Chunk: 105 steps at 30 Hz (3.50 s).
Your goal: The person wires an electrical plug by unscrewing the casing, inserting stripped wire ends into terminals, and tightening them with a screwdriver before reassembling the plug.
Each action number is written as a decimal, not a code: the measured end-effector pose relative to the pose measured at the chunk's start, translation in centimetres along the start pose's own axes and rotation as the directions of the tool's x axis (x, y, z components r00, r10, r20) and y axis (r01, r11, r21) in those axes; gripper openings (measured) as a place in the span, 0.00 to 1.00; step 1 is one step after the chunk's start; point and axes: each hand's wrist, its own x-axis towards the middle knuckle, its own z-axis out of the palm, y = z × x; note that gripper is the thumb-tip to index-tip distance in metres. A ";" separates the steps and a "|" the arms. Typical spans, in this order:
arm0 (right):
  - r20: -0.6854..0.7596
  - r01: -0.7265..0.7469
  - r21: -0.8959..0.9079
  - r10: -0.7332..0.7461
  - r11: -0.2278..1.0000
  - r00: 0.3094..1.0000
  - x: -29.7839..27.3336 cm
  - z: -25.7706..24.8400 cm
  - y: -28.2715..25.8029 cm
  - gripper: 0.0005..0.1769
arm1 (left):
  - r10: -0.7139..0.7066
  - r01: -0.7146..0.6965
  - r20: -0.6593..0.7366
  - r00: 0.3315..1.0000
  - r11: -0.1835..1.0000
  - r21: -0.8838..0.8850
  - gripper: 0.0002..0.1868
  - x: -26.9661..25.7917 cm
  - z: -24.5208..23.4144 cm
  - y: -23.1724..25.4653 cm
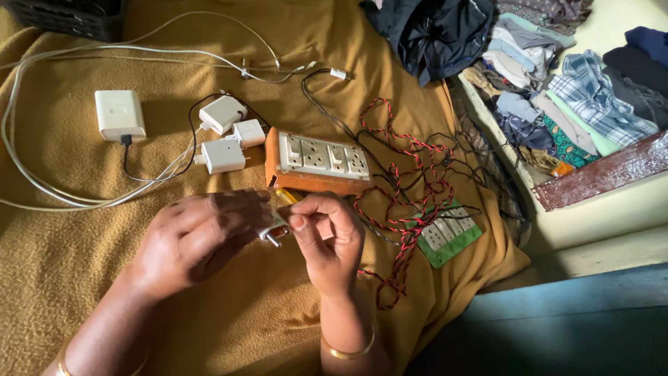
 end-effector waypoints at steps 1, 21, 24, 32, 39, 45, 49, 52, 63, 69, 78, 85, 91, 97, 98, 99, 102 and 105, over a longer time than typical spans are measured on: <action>-0.001 -0.001 0.001 0.001 1.000 1.000 0.2 0.0 -0.4 0.07 | 0.001 -0.002 0.043 0.999 1.000 0.020 0.17 0.0 -0.2 -0.1; 0.431 0.511 -0.494 -0.312 0.703 0.847 2.3 -1.2 -7.3 0.19 | 0.354 -0.368 0.103 0.930 0.898 0.242 0.17 0.2 -0.1 0.2; 0.443 0.510 -0.473 -0.305 0.719 0.843 2.4 -1.4 -7.5 0.20 | 0.372 -0.378 0.070 0.926 0.901 0.212 0.17 0.3 -0.1 0.2; 0.449 0.539 -0.480 -0.334 0.692 0.829 2.4 -1.1 -7.4 0.17 | 0.348 -0.356 0.080 0.934 0.917 0.179 0.16 0.9 -0.3 0.7; 0.419 0.526 -0.495 -0.340 0.691 0.842 2.3 -1.0 -6.9 0.15 | 0.330 -0.341 0.092 0.940 0.926 0.163 0.16 0.8 -0.3 0.7; 0.393 0.516 -0.488 -0.351 0.704 0.850 2.2 -1.1 -6.4 0.15 | 0.347 -0.359 0.097 0.933 0.919 0.165 0.17 0.6 -0.1 0.5; 0.396 0.522 -0.471 -0.359 0.711 0.845 2.2 -1.1 -6.4 0.16 | 0.341 -0.351 0.083 0.936 0.920 0.174 0.16 0.4 -0.1 0.4; 0.408 0.544 -0.507 -0.370 0.668 0.835 2.2 -1.0 -6.5 0.17 | 0.353 -0.360 0.070 0.933 0.917 0.174 0.16 0.5 -0.1 0.2; 0.350 0.539 -0.446 -0.414 0.715 0.840 2.3 -0.7 -6.2 0.15 | 0.367 -0.372 0.060 0.928 0.908 0.193 0.17 0.3 -0.1 0.2; 0.362 0.545 -0.458 -0.412 0.702 0.836 2.2 -0.5 -5.9 0.14 | 0.374 -0.372 0.038 0.927 0.901 0.221 0.15 0.5 -0.1 0.5; 0.316 0.309 -0.221 -0.232 0.925 0.920 1.9 -1.9 -3.9 0.17 | 0.262 -0.238 -0.034 0.964 0.917 0.321 0.17 1.2 -0.4 1.3; -0.087 0.034 -0.245 -0.057 0.969 0.995 2.5 -4.1 1.2 0.12 | -0.098 0.112 -0.096 0.991 0.982 0.151 0.15 0.4 0.8 0.3; -0.060 -0.218 -0.839 0.315 0.498 0.947 3.8 -2.0 3.6 0.12 | -0.654 0.502 -0.148 0.742 0.688 -0.525 0.11 -0.7 2.6 -2.4; 0.127 0.041 -0.946 0.250 0.323 0.960 3.2 -0.1 3.8 0.18 | -0.828 0.500 -0.067 0.556 0.398 -0.769 0.08 -1.2 3.5 -5.0; 0.123 0.055 -0.936 0.177 0.347 0.977 3.1 -0.1 3.6 0.16 | -0.847 0.511 -0.059 0.528 0.372 -0.775 0.08 -1.2 3.5 -5.3; 0.118 0.072 -0.926 0.103 0.371 0.988 3.2 0.0 3.4 0.14 | -0.842 0.504 -0.069 0.535 0.383 -0.774 0.08 -1.2 3.6 -5.5; -0.035 -0.047 -0.727 0.031 0.685 0.999 2.7 0.3 2.5 0.18 | -0.872 0.517 -0.050 0.487 0.334 -0.789 0.09 -1.3 3.8 -6.2; -0.063 -0.046 -0.076 0.041 0.996 0.997 2.2 1.5 2.7 0.14 | -0.891 0.556 -0.038 0.452 0.315 -0.769 0.10 -1.4 3.7 -6.5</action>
